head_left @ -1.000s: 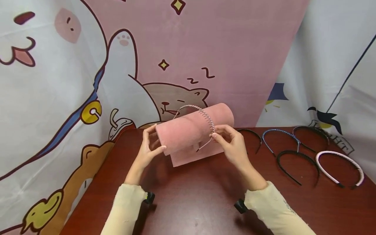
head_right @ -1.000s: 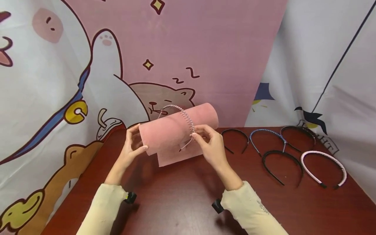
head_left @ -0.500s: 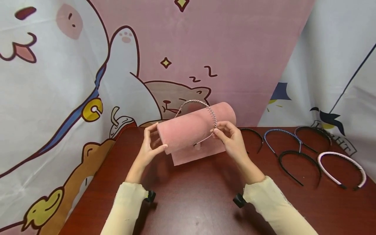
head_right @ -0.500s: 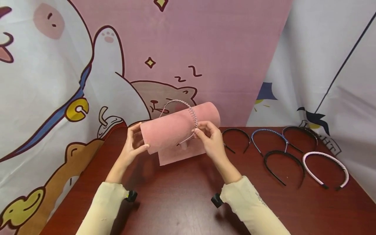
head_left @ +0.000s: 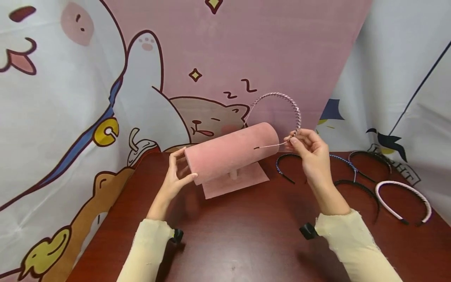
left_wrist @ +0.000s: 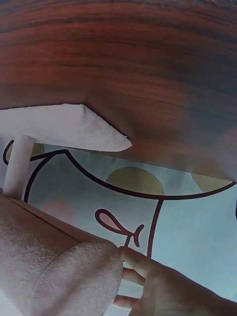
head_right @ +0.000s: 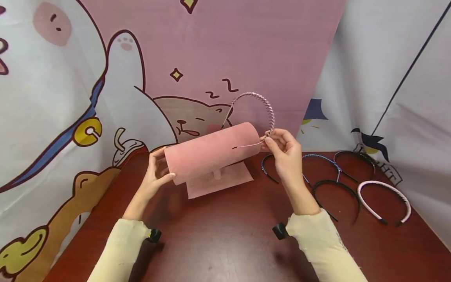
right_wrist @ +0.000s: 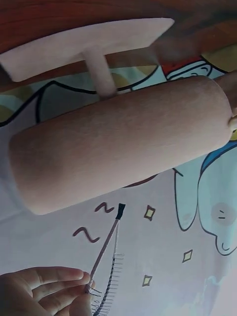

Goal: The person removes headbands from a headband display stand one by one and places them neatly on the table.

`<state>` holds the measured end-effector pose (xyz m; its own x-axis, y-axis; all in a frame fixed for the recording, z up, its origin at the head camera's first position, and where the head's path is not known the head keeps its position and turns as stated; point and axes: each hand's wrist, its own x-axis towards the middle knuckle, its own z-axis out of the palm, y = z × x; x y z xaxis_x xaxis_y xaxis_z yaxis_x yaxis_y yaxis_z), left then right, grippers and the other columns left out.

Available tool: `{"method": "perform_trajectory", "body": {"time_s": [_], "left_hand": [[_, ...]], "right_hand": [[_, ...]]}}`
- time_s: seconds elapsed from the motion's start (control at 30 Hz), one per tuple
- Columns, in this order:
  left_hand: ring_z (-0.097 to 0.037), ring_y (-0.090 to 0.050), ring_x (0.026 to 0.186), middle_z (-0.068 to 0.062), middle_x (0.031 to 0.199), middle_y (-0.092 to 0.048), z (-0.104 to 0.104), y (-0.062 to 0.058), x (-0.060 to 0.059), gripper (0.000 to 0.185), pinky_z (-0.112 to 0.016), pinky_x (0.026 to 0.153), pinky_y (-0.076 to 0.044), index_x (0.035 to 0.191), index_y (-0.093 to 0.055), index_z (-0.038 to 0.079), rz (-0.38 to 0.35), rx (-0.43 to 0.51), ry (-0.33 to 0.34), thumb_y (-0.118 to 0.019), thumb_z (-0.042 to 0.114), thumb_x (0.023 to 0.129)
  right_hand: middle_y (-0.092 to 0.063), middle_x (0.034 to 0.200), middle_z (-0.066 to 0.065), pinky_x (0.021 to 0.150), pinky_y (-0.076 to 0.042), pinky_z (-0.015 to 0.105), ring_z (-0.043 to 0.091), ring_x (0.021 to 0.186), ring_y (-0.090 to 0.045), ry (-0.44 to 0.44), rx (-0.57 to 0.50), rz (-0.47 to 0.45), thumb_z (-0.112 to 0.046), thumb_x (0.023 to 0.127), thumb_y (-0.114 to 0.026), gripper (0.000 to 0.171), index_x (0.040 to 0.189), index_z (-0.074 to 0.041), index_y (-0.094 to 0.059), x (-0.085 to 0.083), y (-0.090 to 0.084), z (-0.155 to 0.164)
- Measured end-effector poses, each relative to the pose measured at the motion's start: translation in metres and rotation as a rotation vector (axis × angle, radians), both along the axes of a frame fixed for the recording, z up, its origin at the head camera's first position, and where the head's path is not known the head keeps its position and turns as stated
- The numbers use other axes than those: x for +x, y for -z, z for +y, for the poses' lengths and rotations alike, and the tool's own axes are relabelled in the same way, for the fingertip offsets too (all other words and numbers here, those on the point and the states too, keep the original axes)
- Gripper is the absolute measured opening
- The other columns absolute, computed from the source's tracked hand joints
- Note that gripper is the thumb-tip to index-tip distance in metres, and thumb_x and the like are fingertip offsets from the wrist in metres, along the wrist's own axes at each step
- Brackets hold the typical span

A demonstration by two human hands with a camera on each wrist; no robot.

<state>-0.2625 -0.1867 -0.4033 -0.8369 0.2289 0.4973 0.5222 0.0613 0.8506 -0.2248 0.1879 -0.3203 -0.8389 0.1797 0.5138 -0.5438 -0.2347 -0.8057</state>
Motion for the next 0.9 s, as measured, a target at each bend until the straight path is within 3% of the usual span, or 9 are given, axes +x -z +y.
{"method": "perform_trajectory", "body": {"time_s": [0.1, 0.2, 0.47, 0.9], "left_hand": [[-0.030, -0.037, 0.135, 0.000, 0.149, -0.031, -0.001, 0.001, 0.000, 0.088, -0.030, 0.112, -0.042, 0.152, -0.018, 0.000, 0.002, -0.008, 0.007, -0.071, -0.006, 0.081], [-0.029, -0.037, 0.134, 0.000, 0.149, -0.031, -0.001, 0.003, 0.000, 0.087, -0.021, 0.108, -0.043, 0.152, -0.019, 0.001, 0.006, -0.007, 0.006, -0.070, -0.006, 0.081], [-0.025, -0.038, 0.134, 0.002, 0.148, -0.032, 0.000, 0.002, -0.001, 0.086, -0.024, 0.109, -0.042, 0.152, -0.021, 0.005, -0.003, -0.014, 0.004, -0.070, -0.007, 0.081], [-0.027, -0.038, 0.134, 0.004, 0.147, -0.033, 0.000, 0.000, 0.000, 0.087, -0.021, 0.109, -0.042, 0.151, -0.021, 0.005, 0.006, -0.011, 0.000, -0.070, -0.008, 0.080]], "right_hand": [[-0.074, 0.091, 0.001, 0.075, -0.060, 0.021, 0.009, 0.082, -0.073, -0.003, -0.017, -0.006, 0.003, 0.095, -0.060, 0.011, 0.103, -0.003, -0.066, 0.004, 0.003, 0.010], [-0.074, 0.091, 0.003, 0.075, -0.060, 0.021, 0.010, 0.083, -0.073, -0.015, -0.033, -0.003, 0.003, 0.094, -0.061, 0.012, 0.104, -0.001, -0.066, 0.006, 0.006, 0.020], [-0.076, 0.095, 0.001, 0.073, -0.059, 0.019, 0.009, 0.081, -0.073, 0.032, -0.015, -0.032, 0.002, 0.094, -0.062, 0.017, 0.109, 0.000, -0.068, 0.016, 0.012, 0.051], [-0.077, 0.096, 0.004, 0.071, -0.059, 0.019, 0.011, 0.079, -0.074, 0.036, -0.066, -0.031, 0.007, 0.093, -0.060, 0.020, 0.111, 0.006, -0.068, 0.030, 0.023, 0.091]]}}
